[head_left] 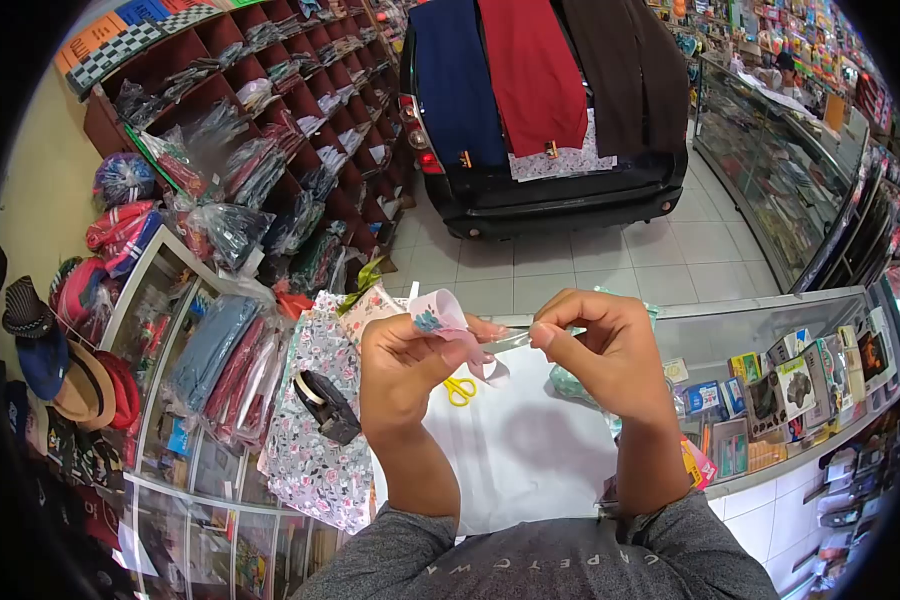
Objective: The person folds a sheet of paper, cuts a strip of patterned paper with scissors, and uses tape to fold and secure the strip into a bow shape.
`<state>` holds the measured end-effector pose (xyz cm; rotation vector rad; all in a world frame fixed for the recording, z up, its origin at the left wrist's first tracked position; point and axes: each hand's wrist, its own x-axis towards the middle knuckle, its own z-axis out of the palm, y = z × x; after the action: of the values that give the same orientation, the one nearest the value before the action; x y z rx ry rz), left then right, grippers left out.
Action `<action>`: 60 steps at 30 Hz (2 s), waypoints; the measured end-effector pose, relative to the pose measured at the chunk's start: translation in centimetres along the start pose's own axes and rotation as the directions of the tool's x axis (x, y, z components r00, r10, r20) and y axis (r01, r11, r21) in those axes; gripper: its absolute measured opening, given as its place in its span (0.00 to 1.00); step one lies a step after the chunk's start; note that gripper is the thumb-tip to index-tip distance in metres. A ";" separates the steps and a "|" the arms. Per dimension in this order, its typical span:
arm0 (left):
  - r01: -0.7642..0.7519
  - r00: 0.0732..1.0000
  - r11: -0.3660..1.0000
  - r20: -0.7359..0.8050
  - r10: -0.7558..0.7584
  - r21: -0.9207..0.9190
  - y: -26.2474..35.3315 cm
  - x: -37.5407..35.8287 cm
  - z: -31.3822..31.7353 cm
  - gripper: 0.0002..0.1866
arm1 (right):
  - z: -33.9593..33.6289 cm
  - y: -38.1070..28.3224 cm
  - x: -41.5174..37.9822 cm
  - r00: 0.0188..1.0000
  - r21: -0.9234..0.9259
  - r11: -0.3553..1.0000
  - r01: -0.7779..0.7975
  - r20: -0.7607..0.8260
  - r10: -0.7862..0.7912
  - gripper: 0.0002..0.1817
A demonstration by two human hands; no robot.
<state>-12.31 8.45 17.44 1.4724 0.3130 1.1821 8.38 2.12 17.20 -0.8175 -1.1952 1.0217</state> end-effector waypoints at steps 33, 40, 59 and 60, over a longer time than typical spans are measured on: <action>0.213 0.965 0.972 -0.178 -0.194 0.094 -0.8 0.7 1.9 0.09 | -0.8 0.4 0.1 0.996 0.243 0.966 0.085 -0.052 -0.075 0.09; 0.217 0.959 0.967 -0.213 -0.186 0.132 -1.1 0.7 2.2 0.09 | -0.4 1.0 0.2 0.991 0.230 0.965 0.124 0.021 -0.132 0.07; 0.211 0.968 0.973 -0.160 -0.195 0.090 -1.4 0.6 2.6 0.08 | 0.6 1.5 0.7 0.965 0.033 0.973 0.228 -0.137 -0.222 0.07; 0.209 0.969 0.974 -0.156 -0.193 0.089 -1.4 0.6 2.6 0.08 | 0.7 1.5 0.8 0.958 0.024 0.968 0.250 -0.149 -0.243 0.07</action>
<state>-9.40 7.81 16.97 1.4097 0.6192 1.1243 7.46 3.37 16.20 -0.6776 -1.1153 0.7677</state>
